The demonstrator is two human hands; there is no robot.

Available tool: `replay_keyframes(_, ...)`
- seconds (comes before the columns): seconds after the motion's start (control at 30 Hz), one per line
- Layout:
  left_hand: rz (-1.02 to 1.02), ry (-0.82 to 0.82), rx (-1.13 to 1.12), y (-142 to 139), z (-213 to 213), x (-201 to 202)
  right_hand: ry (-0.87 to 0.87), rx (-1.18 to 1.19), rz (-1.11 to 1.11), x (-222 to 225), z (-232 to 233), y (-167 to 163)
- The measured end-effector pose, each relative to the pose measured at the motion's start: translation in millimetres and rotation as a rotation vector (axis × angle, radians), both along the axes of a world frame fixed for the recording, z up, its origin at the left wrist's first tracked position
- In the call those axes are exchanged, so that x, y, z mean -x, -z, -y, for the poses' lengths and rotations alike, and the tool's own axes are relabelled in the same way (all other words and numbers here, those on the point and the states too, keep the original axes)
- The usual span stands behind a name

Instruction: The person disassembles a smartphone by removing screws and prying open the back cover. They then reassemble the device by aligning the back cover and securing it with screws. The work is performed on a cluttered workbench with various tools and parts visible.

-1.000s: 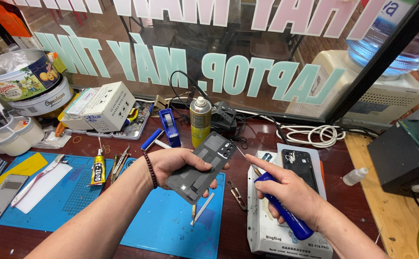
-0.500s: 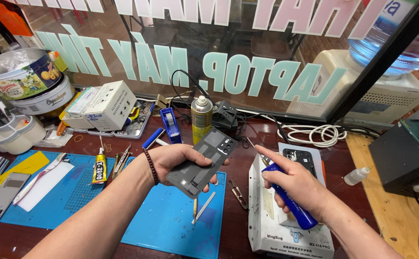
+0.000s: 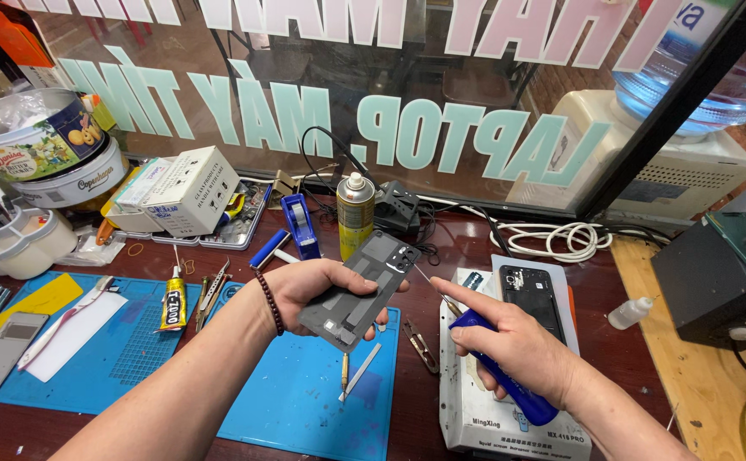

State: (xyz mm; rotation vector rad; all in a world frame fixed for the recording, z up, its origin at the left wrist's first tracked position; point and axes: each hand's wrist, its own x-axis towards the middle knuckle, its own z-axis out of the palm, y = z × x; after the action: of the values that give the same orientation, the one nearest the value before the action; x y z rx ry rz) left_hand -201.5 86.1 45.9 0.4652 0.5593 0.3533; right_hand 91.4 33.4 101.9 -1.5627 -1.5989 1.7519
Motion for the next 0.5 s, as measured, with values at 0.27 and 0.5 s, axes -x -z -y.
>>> replay_keyframes(0.27, -0.025, -0.042, -0.010, -1.7, 2.3, -0.2, 0.003, 0.011, -0.011, 1.2, 2.4, -0.5)
replay_keyframes(0.5, -0.009, -0.027, -0.013, -1.2, 1.2, 0.3, 0.063, 0.033, -0.022, -2.9, -0.4, 3.7)
